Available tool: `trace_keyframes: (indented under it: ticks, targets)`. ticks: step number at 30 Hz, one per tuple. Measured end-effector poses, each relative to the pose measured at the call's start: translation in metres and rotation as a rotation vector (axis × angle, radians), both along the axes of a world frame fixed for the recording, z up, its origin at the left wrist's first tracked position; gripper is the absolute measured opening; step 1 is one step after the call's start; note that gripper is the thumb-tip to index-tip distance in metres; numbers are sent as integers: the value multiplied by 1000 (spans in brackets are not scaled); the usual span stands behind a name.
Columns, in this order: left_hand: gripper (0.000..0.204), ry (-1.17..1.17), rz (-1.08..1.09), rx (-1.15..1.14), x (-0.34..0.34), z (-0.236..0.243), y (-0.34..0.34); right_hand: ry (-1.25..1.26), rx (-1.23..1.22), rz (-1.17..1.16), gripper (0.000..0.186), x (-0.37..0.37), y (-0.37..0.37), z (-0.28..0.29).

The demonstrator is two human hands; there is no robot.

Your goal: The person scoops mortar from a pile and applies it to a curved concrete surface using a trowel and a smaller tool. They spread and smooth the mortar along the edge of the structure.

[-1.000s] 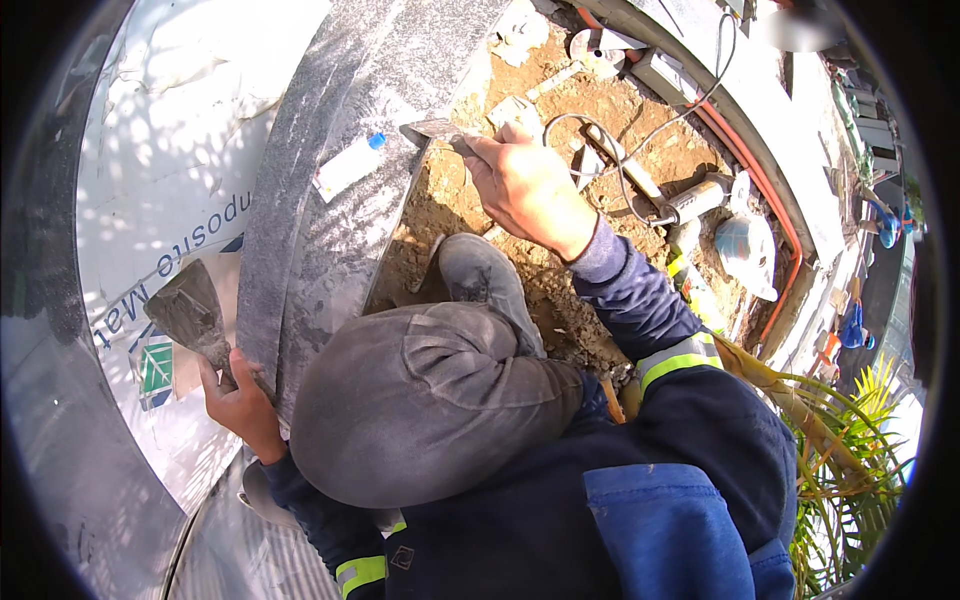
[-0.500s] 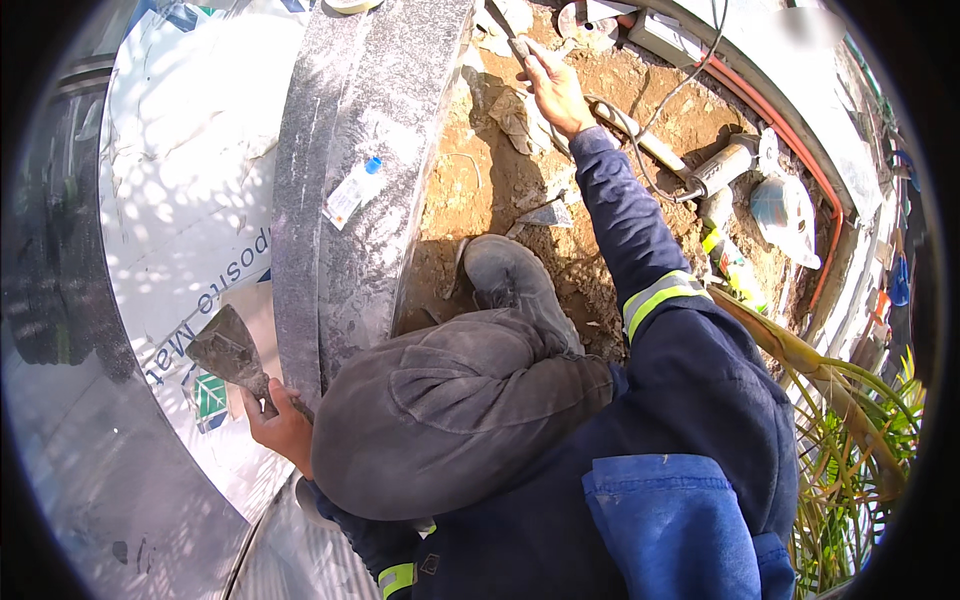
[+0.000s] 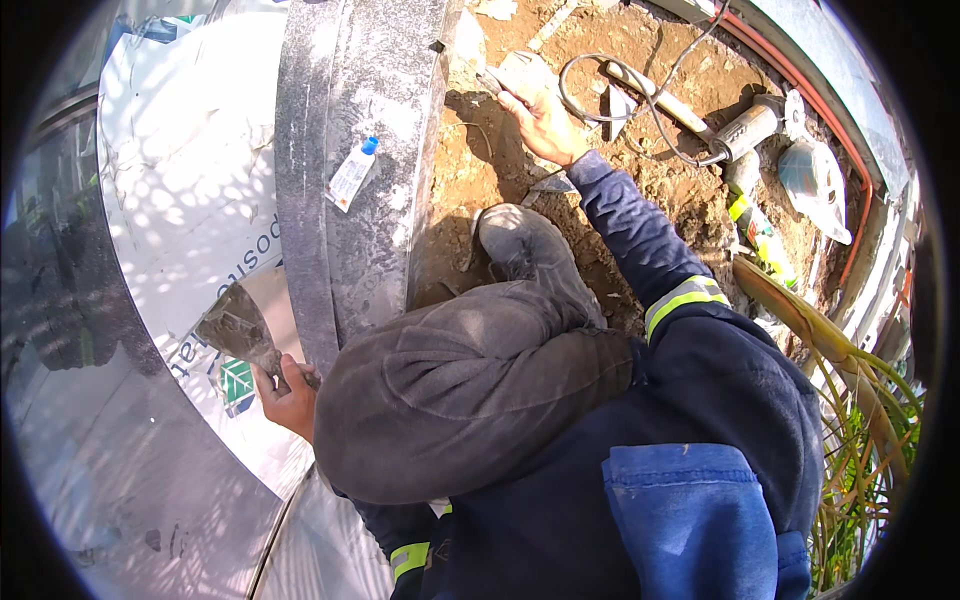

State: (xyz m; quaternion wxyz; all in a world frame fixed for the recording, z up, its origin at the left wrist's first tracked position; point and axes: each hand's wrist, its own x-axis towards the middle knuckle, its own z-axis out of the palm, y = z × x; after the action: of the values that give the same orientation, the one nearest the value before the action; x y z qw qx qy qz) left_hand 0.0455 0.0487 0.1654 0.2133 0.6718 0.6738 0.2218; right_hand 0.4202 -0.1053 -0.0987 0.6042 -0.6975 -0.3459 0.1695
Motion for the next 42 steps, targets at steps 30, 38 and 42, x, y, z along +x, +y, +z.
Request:
trace_keyframes:
  ticks: [30, 38, 42]
  targets:
    - [43, -208, -55, -35, -40, 9, 11, 153, -165, 230, 38, -59, -37, 18]
    - [52, -289, -315, -11, -59, 51, 61, 193, -100, 150, 43, -27, -15, 129]
    - [51, -392, -467, -190, -41, 72, 93, 93, 77, 247, 48, -27, 55, 220]
